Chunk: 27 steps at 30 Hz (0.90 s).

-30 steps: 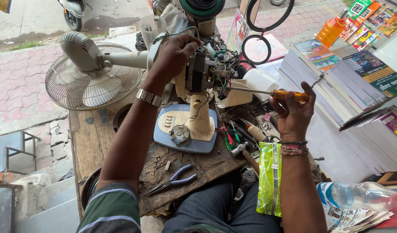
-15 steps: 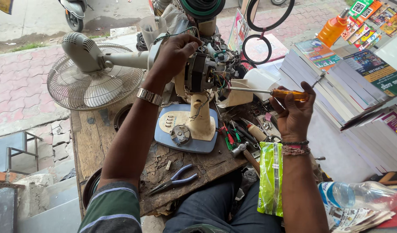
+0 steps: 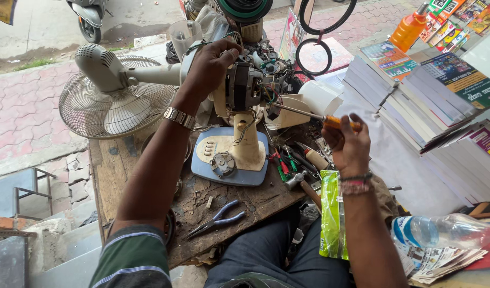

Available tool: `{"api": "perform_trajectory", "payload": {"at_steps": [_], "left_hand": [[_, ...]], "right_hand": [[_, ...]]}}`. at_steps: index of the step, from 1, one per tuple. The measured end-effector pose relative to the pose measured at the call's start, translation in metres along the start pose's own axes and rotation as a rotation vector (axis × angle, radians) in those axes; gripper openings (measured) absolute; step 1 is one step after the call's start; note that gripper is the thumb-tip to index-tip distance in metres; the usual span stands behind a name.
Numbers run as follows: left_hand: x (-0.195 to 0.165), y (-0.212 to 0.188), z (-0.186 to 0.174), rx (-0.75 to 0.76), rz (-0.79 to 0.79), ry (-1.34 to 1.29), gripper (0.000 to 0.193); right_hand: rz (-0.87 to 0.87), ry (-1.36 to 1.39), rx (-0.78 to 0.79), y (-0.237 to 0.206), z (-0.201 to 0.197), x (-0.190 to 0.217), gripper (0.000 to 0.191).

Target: The person disassembles a small electrical appliance, likely a fan, using a screwdriver and pliers. They remove the base, manipulate internal wiring and components, and reassemble parts of the device on a cluttered workbench.

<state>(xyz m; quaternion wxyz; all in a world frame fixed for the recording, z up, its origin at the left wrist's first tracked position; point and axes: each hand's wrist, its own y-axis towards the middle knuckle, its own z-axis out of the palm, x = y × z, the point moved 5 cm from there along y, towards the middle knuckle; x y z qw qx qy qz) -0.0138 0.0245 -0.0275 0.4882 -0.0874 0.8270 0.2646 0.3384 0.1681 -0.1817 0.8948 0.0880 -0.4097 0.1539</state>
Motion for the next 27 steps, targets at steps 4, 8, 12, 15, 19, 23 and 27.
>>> {"api": "perform_trajectory", "payload": {"at_steps": [4, 8, 12, 15, 19, 23, 27], "left_hand": [[0.019, -0.015, -0.024, -0.006, 0.144, -0.013, 0.041], [0.065, -0.059, -0.073, -0.129, -0.130, 0.342, 0.044], [0.075, -0.090, -0.071, -0.038, 0.010, 0.125, 0.040], [0.068, -0.090, -0.065, -0.047, 0.110, -0.062, 0.046], [0.064, -0.079, -0.052, -0.035, 0.083, -0.018, 0.033], [0.066, -0.081, -0.049, -0.068, 0.110, 0.048, 0.025], [0.071, -0.091, -0.042, -0.042, 0.153, 0.038, 0.024]], "right_hand": [[-0.112, 0.049, -0.028, -0.056, -0.047, -0.011, 0.037], [-0.127, -0.198, -0.239, -0.138, -0.109, -0.032, 0.040], [0.013, -0.173, -0.370, -0.199, -0.138, -0.059, 0.045], [-0.014, -0.194, -0.360, -0.227, -0.131, -0.074, 0.042], [0.016, -0.210, -0.361, -0.250, -0.115, -0.091, 0.037], [0.071, -0.298, -0.342, -0.256, -0.107, -0.097, 0.034], [0.113, -0.325, -0.333, -0.252, -0.104, -0.096, 0.035]]}}
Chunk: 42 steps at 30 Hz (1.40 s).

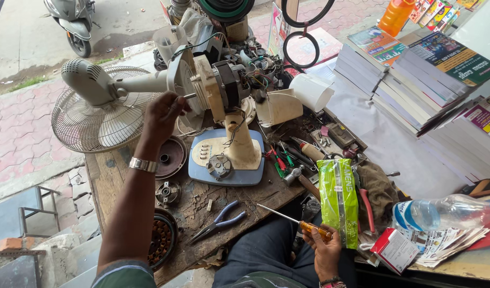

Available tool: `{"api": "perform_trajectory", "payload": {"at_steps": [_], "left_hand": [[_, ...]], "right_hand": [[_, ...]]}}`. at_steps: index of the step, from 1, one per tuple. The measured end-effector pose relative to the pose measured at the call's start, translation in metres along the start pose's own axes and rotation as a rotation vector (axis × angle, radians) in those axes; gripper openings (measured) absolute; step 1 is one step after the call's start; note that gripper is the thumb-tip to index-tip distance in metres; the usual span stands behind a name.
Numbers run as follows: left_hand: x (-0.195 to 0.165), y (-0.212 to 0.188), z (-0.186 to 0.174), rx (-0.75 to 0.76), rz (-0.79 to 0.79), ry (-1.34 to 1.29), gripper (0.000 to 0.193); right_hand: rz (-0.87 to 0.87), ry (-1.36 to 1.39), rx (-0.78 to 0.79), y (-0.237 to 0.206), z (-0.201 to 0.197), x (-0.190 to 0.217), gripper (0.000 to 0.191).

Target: The person disassembles a small electrical appliance, likely a fan, using a screwdriver and pliers. They remove the base, manipulate internal wiring and components, and reassemble parts of the device on a cluttered workbench.

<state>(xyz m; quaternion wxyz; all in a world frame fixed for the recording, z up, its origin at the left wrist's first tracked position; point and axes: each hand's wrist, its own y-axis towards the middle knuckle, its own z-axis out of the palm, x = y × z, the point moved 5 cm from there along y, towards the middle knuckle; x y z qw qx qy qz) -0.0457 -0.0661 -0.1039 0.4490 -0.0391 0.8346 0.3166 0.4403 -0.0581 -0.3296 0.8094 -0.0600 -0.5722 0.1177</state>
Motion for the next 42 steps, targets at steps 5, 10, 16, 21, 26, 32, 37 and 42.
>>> {"api": "perform_trajectory", "payload": {"at_steps": [5, 10, 16, 21, 26, 32, 37, 42], "left_hand": [[-0.001, -0.004, 0.004, -0.058, 0.042, -0.067, 0.023], [0.004, -0.002, 0.009, -0.131, -0.079, -0.154, 0.041], [0.010, -0.002, 0.020, -0.229, -0.356, -0.522, 0.060], [-0.003, -0.003, 0.012, -0.144, -0.404, -0.463, 0.047], [-0.022, -0.004, 0.012, -0.081, -0.075, -0.215, 0.029], [-0.013, 0.000, 0.016, -0.163, -0.034, -0.110, 0.045], [-0.004, 0.001, 0.026, -0.228, -0.290, -0.560, 0.060], [-0.013, -0.008, 0.023, -0.146, -0.277, -0.403, 0.029]], "right_hand": [[0.029, -0.036, 0.015, 0.002, 0.004, -0.003, 0.034], [-0.003, -0.078, 0.031, 0.002, 0.002, -0.007, 0.035], [-0.086, -0.654, 0.178, -0.011, 0.010, -0.008, 0.036], [0.038, -0.885, 0.356, -0.022, 0.028, -0.017, 0.047], [-0.048, -0.894, 0.411, -0.006, 0.061, -0.011, 0.041], [-0.601, -1.234, 0.494, 0.009, 0.111, 0.013, 0.042], [-0.739, -1.328, 0.530, 0.021, 0.126, 0.024, 0.049], [-0.796, -1.260, 0.536, 0.030, 0.119, 0.027, 0.048]]}}
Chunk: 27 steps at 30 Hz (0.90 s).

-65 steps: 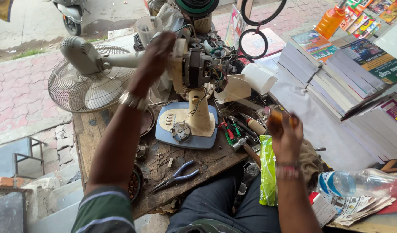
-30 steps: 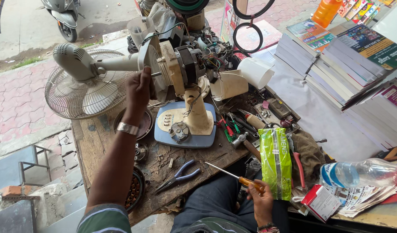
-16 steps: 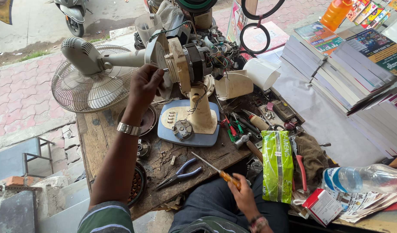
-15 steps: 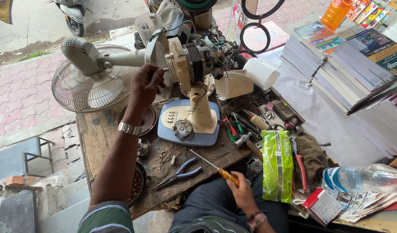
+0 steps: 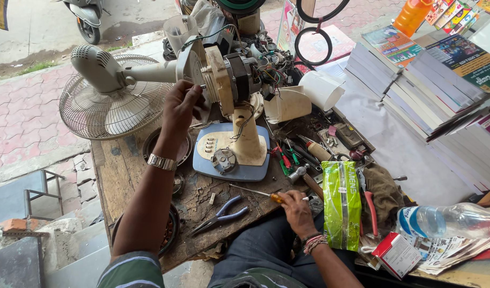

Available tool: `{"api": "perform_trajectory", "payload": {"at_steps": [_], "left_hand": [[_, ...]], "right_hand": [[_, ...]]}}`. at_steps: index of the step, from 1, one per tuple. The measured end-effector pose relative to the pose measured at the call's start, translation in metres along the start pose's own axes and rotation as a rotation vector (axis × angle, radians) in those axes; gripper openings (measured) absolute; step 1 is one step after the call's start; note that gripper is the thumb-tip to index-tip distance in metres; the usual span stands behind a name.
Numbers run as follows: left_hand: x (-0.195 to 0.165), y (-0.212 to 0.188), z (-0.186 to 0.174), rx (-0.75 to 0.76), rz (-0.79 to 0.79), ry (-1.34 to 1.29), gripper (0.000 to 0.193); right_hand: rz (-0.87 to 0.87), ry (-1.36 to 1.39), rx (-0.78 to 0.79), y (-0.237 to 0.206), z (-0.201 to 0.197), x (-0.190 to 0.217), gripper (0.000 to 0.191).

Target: The person disassembles a small electrical appliance, likely a fan, using a screwdriver and pliers. They remove the base, manipulate internal wiring and components, and reassemble parts of the device on a cluttered workbench.

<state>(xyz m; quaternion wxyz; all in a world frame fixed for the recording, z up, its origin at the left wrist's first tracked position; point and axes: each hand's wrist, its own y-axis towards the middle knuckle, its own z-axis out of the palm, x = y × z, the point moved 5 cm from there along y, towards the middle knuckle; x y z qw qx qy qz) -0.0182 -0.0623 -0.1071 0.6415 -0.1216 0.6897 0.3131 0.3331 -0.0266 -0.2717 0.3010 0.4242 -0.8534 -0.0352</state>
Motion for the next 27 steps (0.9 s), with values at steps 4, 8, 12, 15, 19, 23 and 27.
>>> {"api": "perform_trajectory", "payload": {"at_steps": [4, 8, 12, 15, 19, 23, 27], "left_hand": [[0.005, 0.003, -0.004, 0.044, 0.115, 0.085, 0.035], [0.020, 0.014, -0.009, -0.053, 0.028, -0.013, 0.062], [0.017, 0.008, -0.006, -0.090, -0.088, -0.053, 0.058], [0.004, -0.001, -0.006, -0.108, -0.033, 0.117, 0.039], [-0.011, -0.001, -0.005, -0.055, 0.138, 0.171, 0.031], [-0.001, 0.006, -0.008, -0.066, 0.100, 0.174, 0.042], [0.011, 0.011, -0.011, -0.140, -0.003, 0.159, 0.055]], "right_hand": [[-0.034, -0.114, -0.028, 0.013, -0.002, -0.010, 0.036], [-0.036, 0.102, -0.116, 0.047, -0.014, -0.009, 0.025], [-0.152, 0.392, -0.287, 0.107, -0.046, 0.021, 0.016], [-0.175, 0.200, -0.379, 0.152, -0.075, 0.043, 0.025], [-0.358, 0.053, -0.619, 0.189, -0.099, 0.070, 0.035], [-0.313, 0.100, -0.583, 0.191, -0.097, 0.072, 0.039], [-0.288, 0.080, -0.558, 0.190, -0.093, 0.072, 0.036]]}}
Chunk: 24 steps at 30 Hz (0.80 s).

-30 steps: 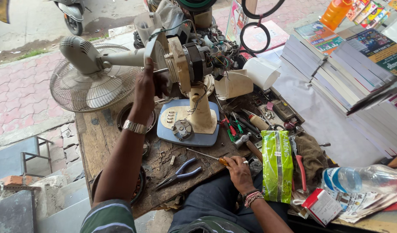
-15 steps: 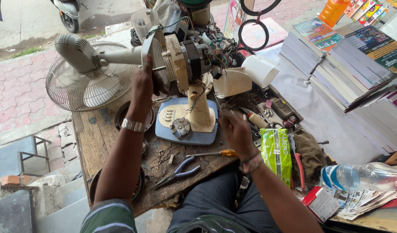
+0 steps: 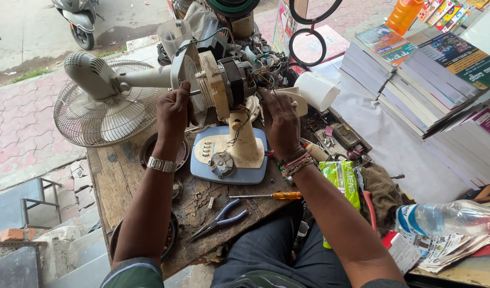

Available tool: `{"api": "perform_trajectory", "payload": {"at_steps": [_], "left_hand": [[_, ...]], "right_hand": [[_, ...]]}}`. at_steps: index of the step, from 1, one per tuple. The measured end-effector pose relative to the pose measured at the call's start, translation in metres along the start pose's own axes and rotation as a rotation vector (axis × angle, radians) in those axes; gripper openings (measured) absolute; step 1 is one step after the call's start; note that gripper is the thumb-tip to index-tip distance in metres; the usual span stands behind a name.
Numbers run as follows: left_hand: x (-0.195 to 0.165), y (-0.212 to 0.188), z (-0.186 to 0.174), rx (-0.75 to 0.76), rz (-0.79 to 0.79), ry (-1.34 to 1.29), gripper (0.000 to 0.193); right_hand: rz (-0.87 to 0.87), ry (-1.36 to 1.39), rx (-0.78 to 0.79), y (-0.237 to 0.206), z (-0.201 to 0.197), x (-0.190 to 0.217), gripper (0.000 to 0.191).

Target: The person disassembles a small electrical appliance, likely a fan, using a screwdriver and pliers. They remove the base, manipulate internal wiring and components, and reassemble parts of the device on a cluttered workbench.

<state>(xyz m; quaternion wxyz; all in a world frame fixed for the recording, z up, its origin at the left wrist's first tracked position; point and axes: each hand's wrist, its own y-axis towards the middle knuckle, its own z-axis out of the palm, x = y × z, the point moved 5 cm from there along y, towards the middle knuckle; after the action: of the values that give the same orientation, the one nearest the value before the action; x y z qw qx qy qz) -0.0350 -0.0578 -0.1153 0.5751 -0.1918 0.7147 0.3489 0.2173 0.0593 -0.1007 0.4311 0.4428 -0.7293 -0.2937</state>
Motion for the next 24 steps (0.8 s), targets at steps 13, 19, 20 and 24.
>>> {"api": "perform_trajectory", "payload": {"at_steps": [13, 19, 20, 24], "left_hand": [[-0.002, -0.005, -0.002, 0.107, 0.201, 0.021, 0.046], [0.009, 0.000, 0.000, 0.001, -0.106, -0.242, 0.050], [0.011, -0.002, 0.000, -0.020, -0.164, -0.244, 0.048], [-0.004, -0.007, 0.002, 0.115, 0.044, -0.115, 0.035]], "right_hand": [[0.197, 0.102, 0.294, -0.125, 0.016, 0.004, 0.021], [0.173, 0.131, 0.289, -0.208, -0.019, 0.023, 0.025], [0.234, 0.099, 0.289, -0.212, -0.026, 0.013, 0.023], [0.359, -0.151, 0.241, -0.216, -0.062, -0.036, 0.022]]}}
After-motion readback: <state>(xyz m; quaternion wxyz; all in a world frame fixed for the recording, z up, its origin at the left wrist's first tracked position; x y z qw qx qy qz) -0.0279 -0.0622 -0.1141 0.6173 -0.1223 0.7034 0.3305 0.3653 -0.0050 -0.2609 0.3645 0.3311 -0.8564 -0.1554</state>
